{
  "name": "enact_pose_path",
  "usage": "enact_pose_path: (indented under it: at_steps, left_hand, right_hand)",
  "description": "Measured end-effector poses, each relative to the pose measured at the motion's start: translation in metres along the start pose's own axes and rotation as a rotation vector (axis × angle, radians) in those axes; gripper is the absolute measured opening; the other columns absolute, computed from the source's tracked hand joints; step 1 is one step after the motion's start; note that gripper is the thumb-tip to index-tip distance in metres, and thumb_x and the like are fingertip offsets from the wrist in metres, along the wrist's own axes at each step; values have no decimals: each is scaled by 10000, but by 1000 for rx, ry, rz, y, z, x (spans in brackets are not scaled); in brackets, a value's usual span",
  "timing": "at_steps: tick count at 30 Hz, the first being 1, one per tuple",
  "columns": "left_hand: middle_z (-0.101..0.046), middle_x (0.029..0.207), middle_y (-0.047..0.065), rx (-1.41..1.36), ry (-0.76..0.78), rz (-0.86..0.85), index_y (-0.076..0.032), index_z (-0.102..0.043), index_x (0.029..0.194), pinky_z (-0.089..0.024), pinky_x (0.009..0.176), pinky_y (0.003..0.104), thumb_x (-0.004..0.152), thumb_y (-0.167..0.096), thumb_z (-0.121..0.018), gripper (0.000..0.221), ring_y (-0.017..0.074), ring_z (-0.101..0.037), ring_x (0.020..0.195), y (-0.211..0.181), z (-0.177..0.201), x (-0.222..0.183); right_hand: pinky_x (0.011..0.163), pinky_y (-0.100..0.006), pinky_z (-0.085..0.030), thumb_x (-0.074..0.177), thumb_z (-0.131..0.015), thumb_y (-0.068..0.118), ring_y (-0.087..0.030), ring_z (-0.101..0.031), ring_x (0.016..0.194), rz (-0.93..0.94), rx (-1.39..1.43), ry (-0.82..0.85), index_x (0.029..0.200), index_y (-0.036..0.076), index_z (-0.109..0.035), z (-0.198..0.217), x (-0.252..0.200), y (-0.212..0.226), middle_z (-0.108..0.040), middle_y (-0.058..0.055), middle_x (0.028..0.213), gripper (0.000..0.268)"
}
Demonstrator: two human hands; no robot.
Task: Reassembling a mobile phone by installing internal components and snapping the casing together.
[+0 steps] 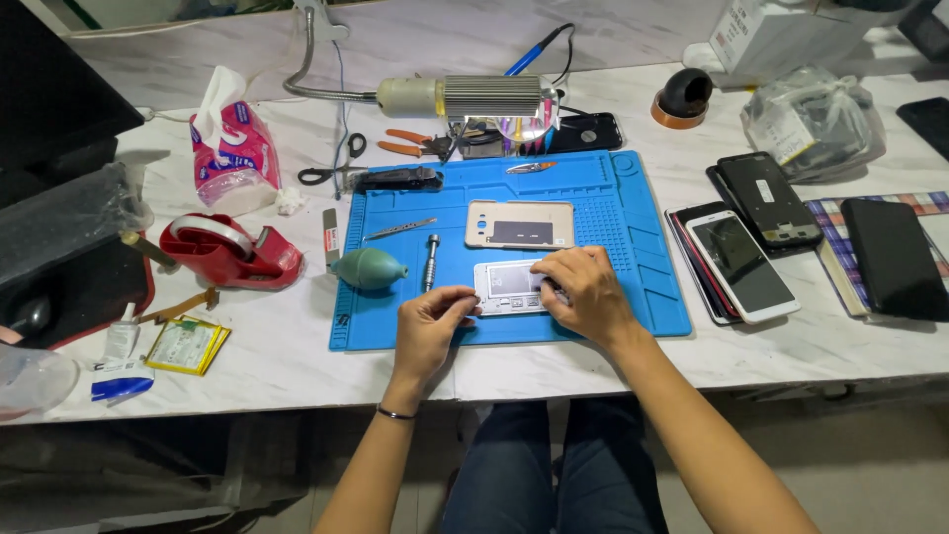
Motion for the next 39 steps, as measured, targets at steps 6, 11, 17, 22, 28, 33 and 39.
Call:
enact_pose_path:
  at_steps: [6, 11, 17, 22, 28, 33, 39]
  left_hand:
    - [-772, 793, 187, -102, 2, -6, 21, -770, 1006, -666, 630, 310, 914, -19, -725, 110, 213, -755, 687, 5, 6, 2]
    - [-800, 847, 169, -14, 18, -23, -17, -810, 996, -660, 681, 307, 876, -40, -787, 124, 186, -763, 743, -4, 7, -2]
    - [-804, 852, 149, -3, 16, -33, -47, -817, 1004, -657, 712, 287, 864, -46, -794, 141, 159, -764, 768, -5, 7, -1]
    - [-794, 938, 197, -56, 11, -8, 1, -770, 1118, -652, 763, 302, 878, -1, -754, 240, 180, -760, 819, -4, 7, 0]
    - [-794, 893, 194, -88, -22, 7, 13, -776, 1015, -671, 742, 310, 875, 4, -757, 141, 198, -777, 806, 6, 10, 6]
    - [-792, 884, 171, -78, -17, -26, -3, -777, 991, -667, 722, 294, 875, -31, -766, 121, 190, -779, 766, 9, 11, 7]
    - [-789, 866, 153, -39, -12, -52, -20, -781, 973, -654, 709, 279, 880, -45, -773, 97, 187, -778, 750, 8, 11, 7]
  right_hand:
    - [987, -371, -363, 890, -674, 339, -171, -632, 1172, 93, -107, 217, 1252, 211, -659, -5, 11, 19, -690, -10, 1217, 385]
    - [1043, -443, -353, 866, -696, 472, -245, -601, 1268, 25, -82, 442, 1362, 174, -606, -2, 31, 27, -658, -91, 1324, 585]
    - [1055, -469, -400, 809, -806, 452, -314, -617, 1257, -78, -28, 743, 1438, 144, -553, 5, 56, 37, -651, -140, 1340, 744]
    - [969, -450, -461, 726, -896, 438, -327, -637, 1182, -192, -17, 831, 1548, 187, -453, -4, 66, 28, -645, -141, 1296, 967]
    - [870, -446, -518, 669, -936, 399, -324, -690, 1059, -363, 57, 934, 1556, 208, -437, 7, 77, 35, -672, -126, 1164, 1036]
    - [844, -492, -551, 638, -960, 451, -384, -711, 1073, -540, 210, 968, 1361, 209, -580, -10, 61, -7, -732, -180, 1158, 852]
    - [713, -405, -580, 685, -947, 308, -331, -739, 911, -601, 387, 975, 1133, 94, -647, -4, 56, -9, -767, -204, 989, 580]
Point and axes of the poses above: each hand's wrist, its own x-axis towards the middle knuckle, its own z-axis out of the back of the hand, y = z × x, the point moved 4 cm from there along x, towards the middle knuckle
